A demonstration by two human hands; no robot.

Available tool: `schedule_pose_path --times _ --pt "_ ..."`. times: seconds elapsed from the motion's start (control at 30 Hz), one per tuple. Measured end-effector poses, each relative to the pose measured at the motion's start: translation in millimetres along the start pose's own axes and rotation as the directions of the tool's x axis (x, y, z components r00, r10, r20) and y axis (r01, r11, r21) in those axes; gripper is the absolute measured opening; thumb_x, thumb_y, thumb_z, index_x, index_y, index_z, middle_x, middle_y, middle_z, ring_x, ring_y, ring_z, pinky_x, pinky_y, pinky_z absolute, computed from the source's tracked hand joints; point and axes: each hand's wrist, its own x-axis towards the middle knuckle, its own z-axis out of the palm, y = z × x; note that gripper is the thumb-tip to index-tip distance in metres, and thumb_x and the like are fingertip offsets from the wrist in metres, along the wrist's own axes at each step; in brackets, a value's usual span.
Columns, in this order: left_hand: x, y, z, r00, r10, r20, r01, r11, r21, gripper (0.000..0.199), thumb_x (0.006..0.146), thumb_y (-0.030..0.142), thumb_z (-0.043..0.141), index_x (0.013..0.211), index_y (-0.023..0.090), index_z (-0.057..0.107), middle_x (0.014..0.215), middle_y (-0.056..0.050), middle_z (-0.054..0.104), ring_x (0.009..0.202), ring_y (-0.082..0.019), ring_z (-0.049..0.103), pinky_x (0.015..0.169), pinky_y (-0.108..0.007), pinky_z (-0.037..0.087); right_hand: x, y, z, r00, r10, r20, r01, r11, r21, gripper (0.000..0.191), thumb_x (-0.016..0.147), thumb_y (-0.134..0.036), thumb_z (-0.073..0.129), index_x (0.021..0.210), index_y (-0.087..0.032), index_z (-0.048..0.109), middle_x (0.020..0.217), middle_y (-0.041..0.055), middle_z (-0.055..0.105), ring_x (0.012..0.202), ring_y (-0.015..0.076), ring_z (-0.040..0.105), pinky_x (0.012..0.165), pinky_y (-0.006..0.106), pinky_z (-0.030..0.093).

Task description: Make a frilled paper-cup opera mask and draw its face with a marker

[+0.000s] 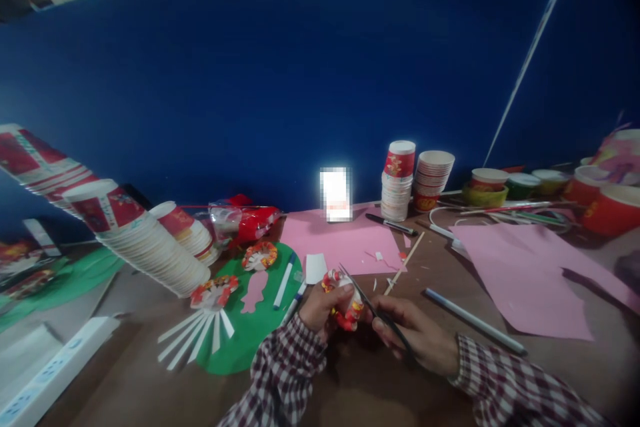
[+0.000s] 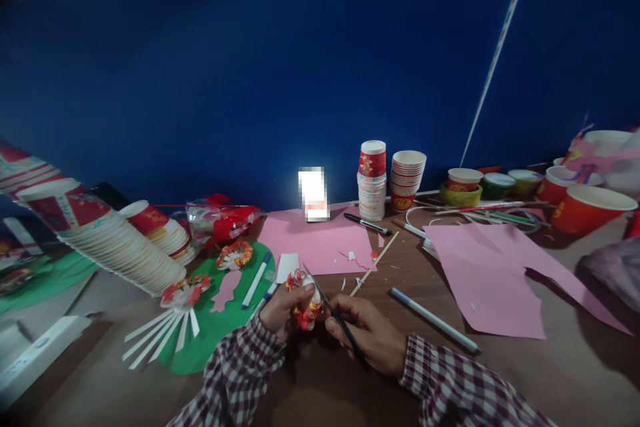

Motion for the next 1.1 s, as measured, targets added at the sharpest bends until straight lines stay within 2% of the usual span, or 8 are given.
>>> schedule_pose_path --times 0.4,0.53,0.73,0.93,1.1 --pt "2.2 -3.1 -4.1 0.999 -0.018 -0.045 0.018 1.000 0.006 0.026 0.067 0.032 0.065 0.060 0.008 0.057 0.046 -0.004 0.056 0.036 -0.009 0.048 0.035 -0.018 0.039 -0.5 -2.9 -1.7 0.999 0.032 -0.003 -0.032 0.999 -0.028 0.031 0.077 -0.047 0.055 0.080 -0.016 0.049 0.057 -0.0065 0.041 0.043 0.0032 0.034 0.039 0.015 0.025" --pt "4.2 -5.2 -7.8 0.997 -0.020 -0.078 0.021 1.000 0.002 0.025 0.064 0.032 0.068 0.063 0.009 0.056 0.049 -0.004 0.058 0.038 -0.011 0.050 0.035 -0.020 0.041 -0.8 -4.8 -1.9 0.999 0.036 -0.007 -0.037 0.998 -0.045 0.030 0.078 -0.046 0.054 0.081 -0.016 0.049 0.056 -0.0067 0.041 0.043 0.0032 0.035 0.039 0.015 0.027" --pt "2.0 -2.1 -4.5 0.997 -0.047 -0.057 0.047 0.999 0.012 0.025 0.065 0.032 0.066 0.062 0.009 0.056 0.048 -0.004 0.057 0.038 -0.012 0.051 0.035 -0.021 0.042 -0.5 -2.1 -1.5 0.998 0.059 -0.015 -0.059 0.998 -0.037 0.030 0.077 -0.046 0.054 0.081 -0.017 0.047 0.057 -0.0070 0.041 0.043 0.0035 0.037 0.039 0.015 0.031" --pt "0.3 -0.7 -1.3 0.997 -0.077 -0.022 0.078 0.995 0.056 0.031 0.064 0.037 0.067 0.065 0.008 0.057 0.051 -0.007 0.059 0.041 -0.013 0.053 0.036 -0.020 0.043 -0.6 0.5 0.2 0.999 0.026 -0.029 -0.027 0.999 -0.018 0.030 0.076 -0.046 0.056 0.080 -0.018 0.046 0.061 -0.0057 0.044 0.046 0.0039 0.038 0.040 0.015 0.031" --pt "0.3 -2.4 -0.9 0.997 -0.053 -0.049 0.054 0.999 0.007 0.028 0.064 0.034 0.067 0.067 0.009 0.057 0.050 -0.005 0.058 0.040 -0.012 0.052 0.036 -0.021 0.044 0.2 -0.5 0.8 1.000 0.007 -0.025 -0.008 0.999 -0.036 0.028 0.078 -0.044 0.054 0.080 -0.017 0.046 0.059 -0.0062 0.043 0.044 0.0036 0.037 0.039 0.014 0.029"
